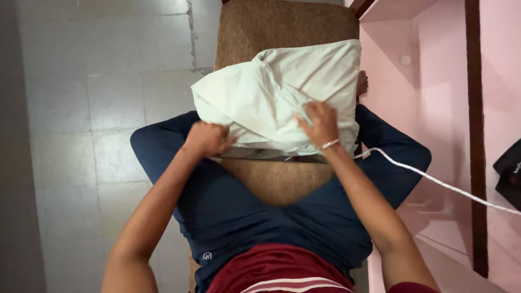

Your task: The person irons a light-colored garment placed on a chair. They repeatedly smooth the fabric with their hands and use an electric iron to press the material, adjusting the garment's position several times during the process.

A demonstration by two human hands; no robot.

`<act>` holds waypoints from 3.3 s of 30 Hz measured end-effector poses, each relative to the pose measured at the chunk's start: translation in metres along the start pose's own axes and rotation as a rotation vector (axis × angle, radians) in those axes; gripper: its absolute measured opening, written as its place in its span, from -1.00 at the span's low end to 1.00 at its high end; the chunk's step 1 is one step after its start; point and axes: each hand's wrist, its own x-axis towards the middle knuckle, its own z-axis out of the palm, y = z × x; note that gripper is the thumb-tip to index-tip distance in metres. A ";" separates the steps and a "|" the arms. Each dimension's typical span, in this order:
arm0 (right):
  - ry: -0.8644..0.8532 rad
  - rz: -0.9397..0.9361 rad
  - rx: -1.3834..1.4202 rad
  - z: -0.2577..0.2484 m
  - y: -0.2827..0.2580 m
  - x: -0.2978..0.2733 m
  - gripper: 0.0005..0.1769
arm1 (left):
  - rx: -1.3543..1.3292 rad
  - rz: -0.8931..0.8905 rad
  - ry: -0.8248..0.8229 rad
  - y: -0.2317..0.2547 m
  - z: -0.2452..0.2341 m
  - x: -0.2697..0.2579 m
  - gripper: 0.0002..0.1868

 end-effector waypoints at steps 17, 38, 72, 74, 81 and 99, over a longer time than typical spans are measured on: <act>-0.319 -0.174 0.077 0.071 0.039 0.213 -0.81 | -0.741 -0.175 0.409 -0.134 0.026 0.126 -0.64; -0.013 0.073 0.000 0.020 0.066 0.096 -0.39 | -0.324 0.201 0.668 0.006 -0.005 0.132 -0.37; -0.126 0.692 -0.011 0.031 0.175 0.114 -0.05 | 0.069 0.064 0.130 0.116 -0.058 0.224 0.13; -0.022 0.466 0.028 0.032 0.163 0.122 -0.33 | 0.035 -0.014 0.115 0.112 -0.058 0.248 -0.11; -0.020 0.121 0.150 0.031 0.149 0.168 -0.73 | 0.096 -0.017 0.183 0.041 -0.033 0.307 -0.48; -0.001 0.031 -0.062 0.024 0.106 0.126 -0.41 | -0.004 0.353 0.291 0.066 -0.003 0.254 -0.51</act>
